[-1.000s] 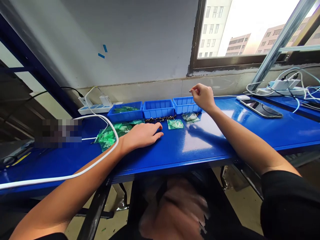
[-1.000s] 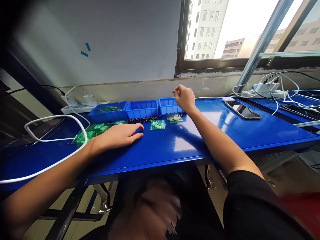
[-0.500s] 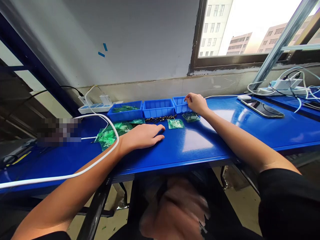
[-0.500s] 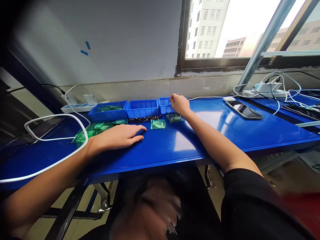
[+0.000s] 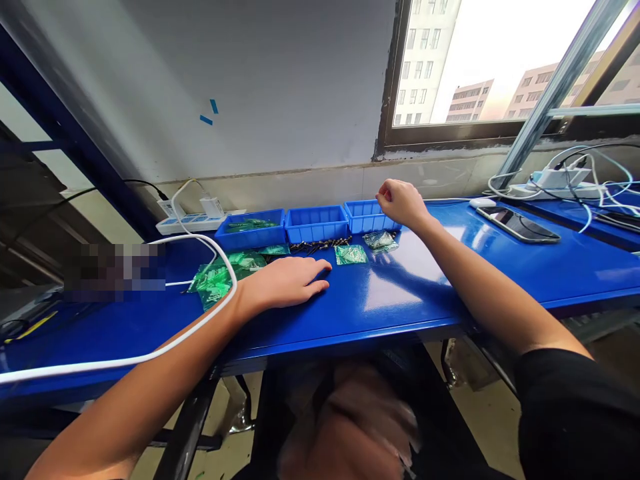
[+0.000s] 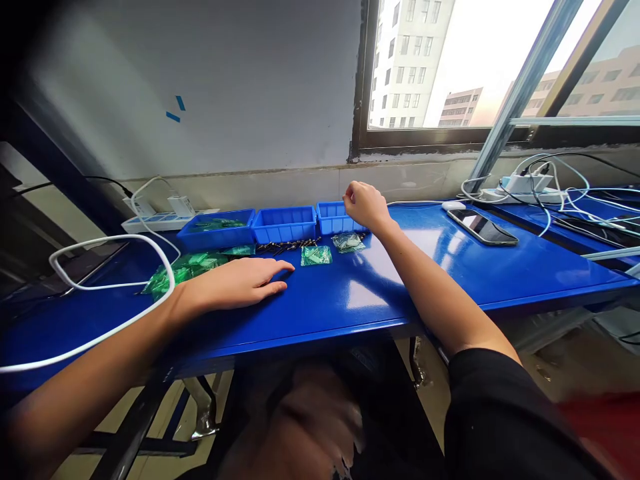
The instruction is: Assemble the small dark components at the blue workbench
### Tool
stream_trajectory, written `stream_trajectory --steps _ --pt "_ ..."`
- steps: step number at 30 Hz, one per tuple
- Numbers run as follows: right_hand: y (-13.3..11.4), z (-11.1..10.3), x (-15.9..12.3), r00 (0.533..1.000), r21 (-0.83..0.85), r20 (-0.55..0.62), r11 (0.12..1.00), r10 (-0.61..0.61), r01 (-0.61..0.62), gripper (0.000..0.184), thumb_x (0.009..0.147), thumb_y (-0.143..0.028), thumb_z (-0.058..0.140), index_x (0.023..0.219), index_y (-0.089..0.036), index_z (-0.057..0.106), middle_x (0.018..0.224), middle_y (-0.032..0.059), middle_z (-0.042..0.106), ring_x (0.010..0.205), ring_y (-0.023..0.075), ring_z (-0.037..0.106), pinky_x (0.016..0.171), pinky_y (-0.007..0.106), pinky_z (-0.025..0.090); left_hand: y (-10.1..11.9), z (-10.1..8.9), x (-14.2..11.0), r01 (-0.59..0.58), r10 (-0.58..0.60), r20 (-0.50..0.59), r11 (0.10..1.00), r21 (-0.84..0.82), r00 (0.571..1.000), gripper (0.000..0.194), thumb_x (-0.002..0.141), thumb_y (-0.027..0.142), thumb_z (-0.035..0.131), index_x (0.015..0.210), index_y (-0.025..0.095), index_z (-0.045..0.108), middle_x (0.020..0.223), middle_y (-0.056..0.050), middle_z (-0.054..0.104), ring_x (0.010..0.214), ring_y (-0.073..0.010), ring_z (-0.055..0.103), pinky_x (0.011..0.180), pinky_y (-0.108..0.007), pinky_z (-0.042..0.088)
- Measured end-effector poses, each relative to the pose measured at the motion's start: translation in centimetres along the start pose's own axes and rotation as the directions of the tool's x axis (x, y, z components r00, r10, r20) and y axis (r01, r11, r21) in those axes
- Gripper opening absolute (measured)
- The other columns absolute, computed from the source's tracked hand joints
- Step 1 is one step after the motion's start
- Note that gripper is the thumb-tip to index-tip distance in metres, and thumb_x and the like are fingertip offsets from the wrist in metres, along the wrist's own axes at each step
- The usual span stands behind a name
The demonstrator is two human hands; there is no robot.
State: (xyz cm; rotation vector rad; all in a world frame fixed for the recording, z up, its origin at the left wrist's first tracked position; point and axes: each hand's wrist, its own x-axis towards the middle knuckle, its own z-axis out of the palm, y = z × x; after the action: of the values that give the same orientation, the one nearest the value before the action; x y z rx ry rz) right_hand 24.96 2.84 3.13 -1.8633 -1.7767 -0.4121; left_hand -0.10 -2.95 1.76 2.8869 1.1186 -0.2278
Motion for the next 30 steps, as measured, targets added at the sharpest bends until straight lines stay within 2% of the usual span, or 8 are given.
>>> stream_trajectory --steps 4,8,11,15,22,24,27,30 --pt "-0.6 -1.7 -0.4 0.977 -0.129 0.210 0.992 0.041 -0.014 0.025 0.081 -0.032 0.046 0.091 -0.020 0.065 0.094 0.0083 0.066 0.084 0.0226 0.059 0.066 0.030 0.042 0.0 0.0 -0.1 -0.003 0.003 -0.003 1.000 -0.005 1.000 0.040 0.089 0.038 0.035 0.125 0.022 0.045 0.115 -0.008 0.061 0.106 -0.0229 0.057 0.089 -0.033 0.043" --pt "-1.6 -1.8 -1.2 0.845 -0.274 0.528 0.958 0.080 0.081 0.031 0.076 -0.040 0.056 0.098 -0.020 0.066 0.096 0.0089 0.067 0.084 0.0227 0.061 0.065 0.030 0.044 -0.2 0.0 -0.1 -0.005 0.005 0.000 1.000 -0.010 1.000 0.041 0.089 0.039 0.034 0.125 0.021 0.045 0.115 -0.008 0.060 0.105 -0.0231 0.057 0.089 -0.034 0.043" --pt "-2.2 -1.5 -1.7 0.800 -0.333 0.594 0.930 0.081 0.154 0.038 0.075 -0.037 0.059 0.107 -0.018 0.063 0.108 0.0120 0.063 0.093 0.0253 0.059 0.067 0.030 0.045 -0.3 0.1 -0.1 -0.012 0.012 -0.002 1.000 -0.010 1.000 0.041 0.089 0.039 0.034 0.125 0.021 0.045 0.115 -0.008 0.061 0.105 -0.0231 0.057 0.089 -0.034 0.043" --pt "-3.0 -1.1 -2.0 0.799 -0.323 0.601 0.920 0.018 0.222 0.039 0.075 -0.027 0.056 0.113 -0.019 0.060 0.109 0.0124 0.063 0.096 0.0257 0.059 0.068 0.030 0.044 -0.3 0.2 0.1 -0.015 0.015 -0.012 1.000 -0.008 1.000 0.042 0.089 0.040 0.033 0.126 0.022 0.044 0.116 -0.008 0.060 0.105 -0.0229 0.056 0.089 -0.033 0.042" --pt "-3.0 -0.8 -2.0 0.804 -0.122 0.577 0.959 -0.140 0.255 0.044 0.070 -0.013 0.053 0.112 -0.023 0.060 0.100 0.0066 0.066 0.081 0.0189 0.061 0.058 0.023 0.039 -0.1 0.0 0.0 -0.012 0.012 0.000 1.000 0.007 1.000 0.042 0.089 0.039 0.033 0.125 0.021 0.045 0.117 -0.008 0.060 0.106 -0.0223 0.056 0.089 -0.032 0.042" --pt "-2.5 -1.2 -1.6 0.840 -0.021 0.513 0.976 -0.177 0.219 0.045 0.071 -0.011 0.051 0.113 -0.022 0.059 0.092 0.0051 0.066 0.073 0.0155 0.059 0.057 0.022 0.038 0.0 -0.1 -0.2 -0.008 0.008 0.004 1.000 0.017 1.000 0.042 0.089 0.040 0.033 0.125 0.022 0.045 0.117 -0.007 0.060 0.106 -0.0219 0.057 0.088 -0.031 0.042" --pt "-2.0 -2.0 -1.3 0.929 0.082 0.330 0.986 -0.166 0.147 0.041 0.072 -0.007 0.046 0.109 -0.017 0.061 0.082 0.0043 0.064 0.067 0.0136 0.055 0.059 0.023 0.038 0.1 -0.1 -0.2 0.030 -0.030 -0.006 0.999 0.025 1.000 0.042 0.089 0.041 0.034 0.125 0.023 0.045 0.117 -0.006 0.061 0.105 -0.0227 0.058 0.085 -0.031 0.044" --pt "-2.4 -2.4 -1.4 0.965 0.216 0.160 0.961 -0.208 0.172 0.033 0.074 -0.008 0.044 0.101 -0.014 0.063 0.079 0.0042 0.062 0.068 0.0128 0.052 0.062 0.023 0.038 0.2 0.1 0.0 0.094 -0.094 -0.087 0.996 -0.008 0.992 0.046 0.089 0.044 0.033 0.129 0.023 0.040 0.111 -0.007 0.064 0.100 -0.0247 0.060 0.079 -0.032 0.045"
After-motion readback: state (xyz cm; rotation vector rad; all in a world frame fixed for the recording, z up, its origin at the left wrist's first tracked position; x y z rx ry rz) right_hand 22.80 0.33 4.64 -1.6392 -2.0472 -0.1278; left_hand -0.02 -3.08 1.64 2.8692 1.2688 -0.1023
